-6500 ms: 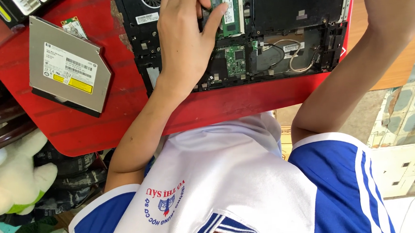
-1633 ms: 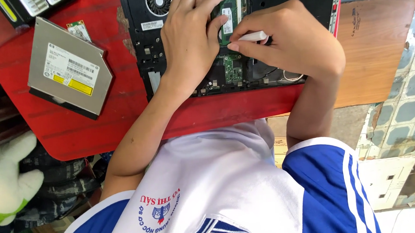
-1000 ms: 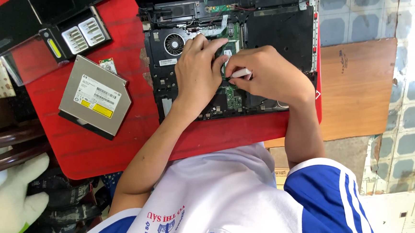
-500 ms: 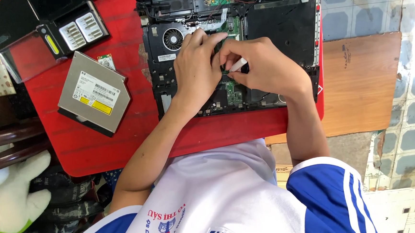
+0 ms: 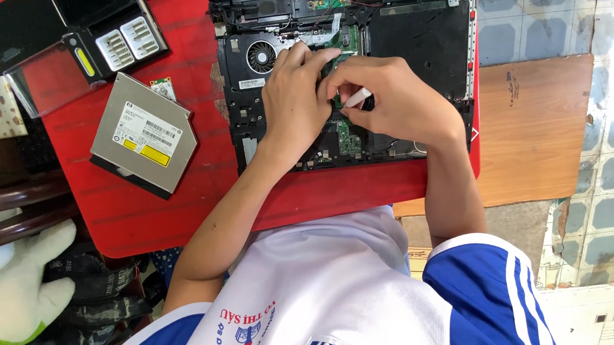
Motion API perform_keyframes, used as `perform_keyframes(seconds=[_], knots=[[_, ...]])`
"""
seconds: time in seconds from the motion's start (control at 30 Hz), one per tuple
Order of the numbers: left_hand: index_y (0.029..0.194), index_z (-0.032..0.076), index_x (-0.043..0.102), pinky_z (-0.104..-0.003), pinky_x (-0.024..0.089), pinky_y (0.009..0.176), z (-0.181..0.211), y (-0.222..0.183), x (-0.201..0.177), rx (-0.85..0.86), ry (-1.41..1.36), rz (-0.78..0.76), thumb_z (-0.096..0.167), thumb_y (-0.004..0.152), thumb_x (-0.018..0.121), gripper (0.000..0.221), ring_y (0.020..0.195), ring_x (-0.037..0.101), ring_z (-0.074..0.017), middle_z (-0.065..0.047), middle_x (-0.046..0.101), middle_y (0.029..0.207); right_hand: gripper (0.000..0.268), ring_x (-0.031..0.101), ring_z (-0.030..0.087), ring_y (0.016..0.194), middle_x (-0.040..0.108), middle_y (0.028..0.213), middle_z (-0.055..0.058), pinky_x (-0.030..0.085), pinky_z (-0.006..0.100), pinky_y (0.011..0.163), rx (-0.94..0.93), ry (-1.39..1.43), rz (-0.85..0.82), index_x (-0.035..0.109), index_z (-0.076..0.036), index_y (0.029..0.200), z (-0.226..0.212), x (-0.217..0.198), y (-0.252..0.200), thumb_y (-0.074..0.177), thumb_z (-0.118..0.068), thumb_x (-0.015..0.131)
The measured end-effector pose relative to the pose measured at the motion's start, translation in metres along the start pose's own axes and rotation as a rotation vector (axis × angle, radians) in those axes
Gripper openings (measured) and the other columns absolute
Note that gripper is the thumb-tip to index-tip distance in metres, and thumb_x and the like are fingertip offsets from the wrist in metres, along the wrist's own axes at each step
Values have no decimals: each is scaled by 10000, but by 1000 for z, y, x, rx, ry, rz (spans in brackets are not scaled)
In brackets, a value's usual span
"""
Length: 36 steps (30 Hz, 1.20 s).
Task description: A person is shown replacing or upgrading the RAM module inside an opened laptop, using a small tool to manage internal cables.
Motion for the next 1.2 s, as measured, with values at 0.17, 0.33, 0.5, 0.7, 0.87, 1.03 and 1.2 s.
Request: perform_keyframes(seconds=[0.17,0.33,0.5,0.7,0.87,1.03,1.2], knots=[[1252,182,711,-459,511,582,0,1,-1,0,-10,2,151,941,695,312,930,551,-286,-36,515,928,308,642,186,859,687,952,42,513,290,775,12,-3,-33,683,-67,1009,1,0,-1,783,140,709],[1235,173,718,-442,504,573,3,0,-3,2,-16,14,202,948,717,288,914,547,-274,-29,510,913,212,648,212,823,681,981,64,495,316,753,-42,-13,-54,668,-52,976,0,1,-2,852,116,702],[1238,167,721,-435,502,574,5,0,-6,3,-42,12,188,957,706,282,904,549,-268,-33,517,913,253,668,207,846,715,1018,56,504,315,771,-67,-23,-63,697,-46,962,-1,2,-2,805,151,685],[1261,155,703,-464,497,571,3,0,-4,17,-43,1,159,951,662,313,947,547,-292,-45,522,937,243,649,230,805,682,1012,45,464,340,687,-88,-90,-57,697,-71,946,3,11,-4,818,133,671],[1249,146,701,-462,483,543,4,-1,-6,23,-54,14,152,951,644,304,939,555,-299,-51,533,942,257,642,293,784,665,1044,55,434,386,620,-114,-167,-49,674,-46,940,0,17,-8,790,159,632],[1240,129,703,-460,492,586,5,-1,-7,33,-55,27,197,987,649,268,938,557,-288,-50,532,942,303,615,340,774,629,988,91,427,441,578,-111,-272,-53,672,-52,929,-8,21,-13,747,179,599],[1237,141,697,-470,487,624,4,-1,-6,43,-58,31,236,992,614,276,922,544,-290,-46,525,938,379,516,320,804,529,959,121,460,408,683,-170,-373,45,608,-12,906,-10,33,-26,625,241,580]])
Point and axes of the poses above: each hand's wrist, its own y-axis towards the middle knuckle, its own x-axis out of the palm, z = x × y, the point moved 4 cm from there along y, towards the middle knuckle
